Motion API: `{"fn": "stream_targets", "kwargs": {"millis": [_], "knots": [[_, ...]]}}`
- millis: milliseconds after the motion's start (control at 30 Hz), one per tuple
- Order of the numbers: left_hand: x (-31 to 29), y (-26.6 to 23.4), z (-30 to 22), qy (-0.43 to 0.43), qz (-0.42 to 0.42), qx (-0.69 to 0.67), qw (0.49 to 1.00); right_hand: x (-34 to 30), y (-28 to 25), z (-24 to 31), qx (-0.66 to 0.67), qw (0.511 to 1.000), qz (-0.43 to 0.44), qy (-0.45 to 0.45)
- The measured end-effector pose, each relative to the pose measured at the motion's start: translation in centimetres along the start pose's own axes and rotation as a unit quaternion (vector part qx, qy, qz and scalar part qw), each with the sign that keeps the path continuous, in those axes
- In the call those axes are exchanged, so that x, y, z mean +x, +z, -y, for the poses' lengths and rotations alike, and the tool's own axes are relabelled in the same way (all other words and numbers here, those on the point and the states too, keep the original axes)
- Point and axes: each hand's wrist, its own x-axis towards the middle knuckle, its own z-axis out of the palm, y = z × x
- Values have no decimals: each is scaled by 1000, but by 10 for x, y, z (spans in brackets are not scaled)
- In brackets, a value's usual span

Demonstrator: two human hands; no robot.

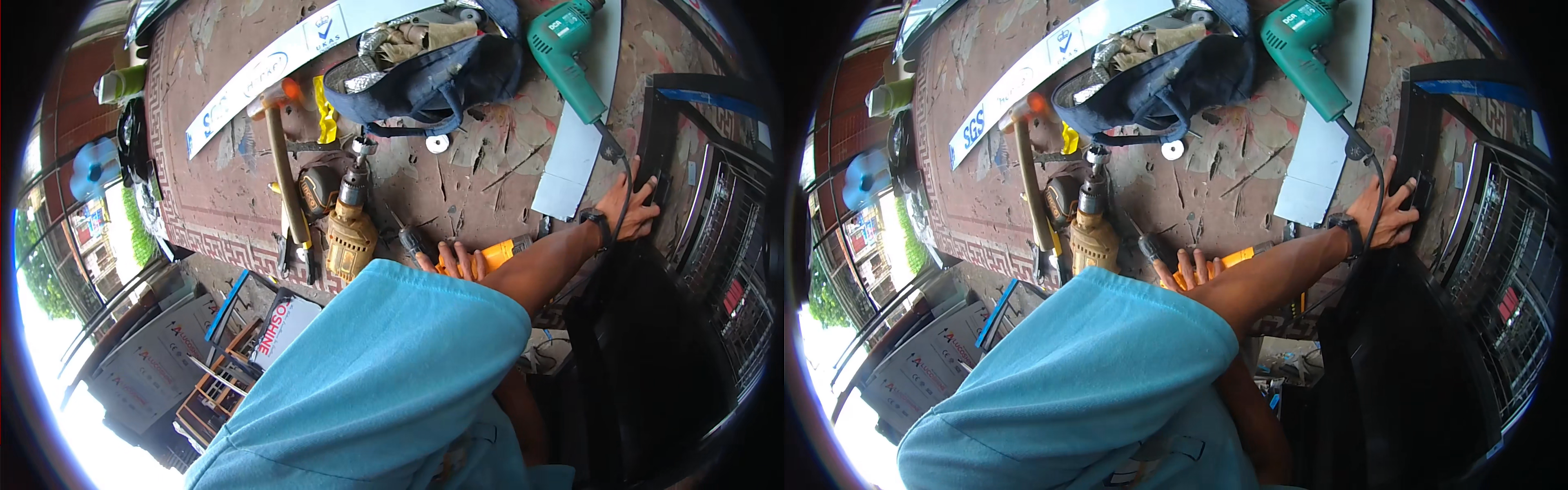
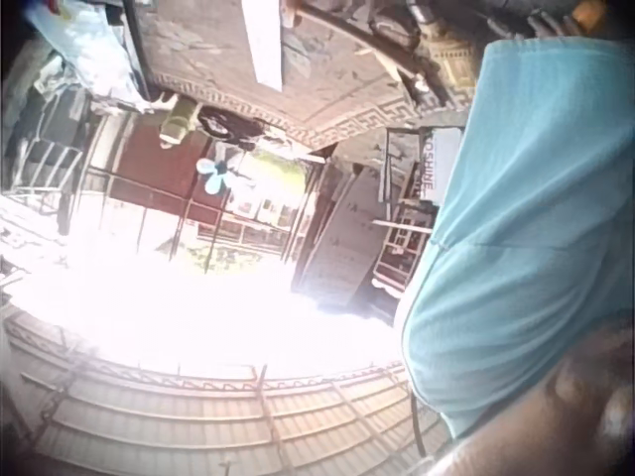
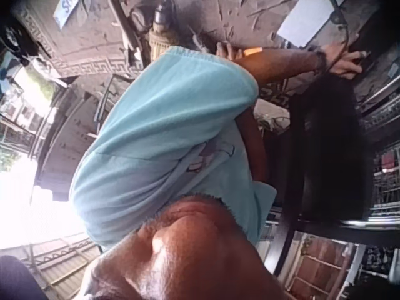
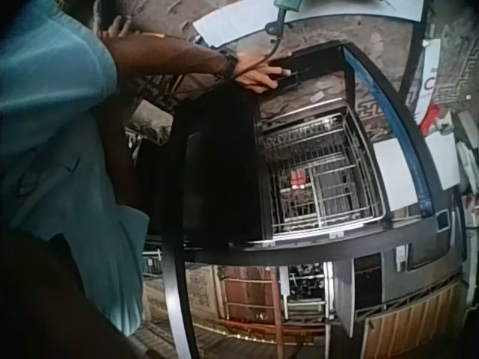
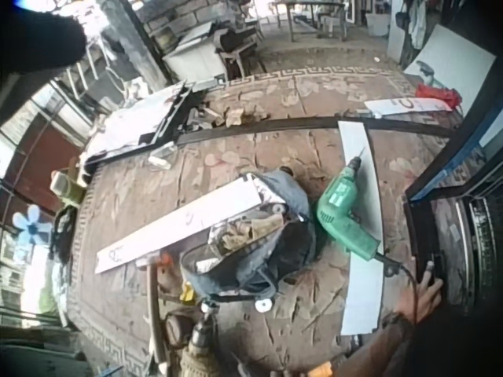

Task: Assembling a metal storage rack by drilling components and installing slides for drawers.

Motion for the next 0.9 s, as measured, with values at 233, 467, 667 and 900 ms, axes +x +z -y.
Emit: {"fn": "stream_targets", "kwargs": {"millis": [233,467,667,900], "knots": [[-12,-4,24,0,35,15,999,-12,-14,-22,47,993,65,85],[5,-3,-5,42,81,51,995,-49,-1,2,21,993,-14,113],[0,-5,4,41,98,81,991,-98,-7,36,39,953,-157,257],[0,5,7,41,84,70,993,-155,-35,59,138,888,-182,399]]}}
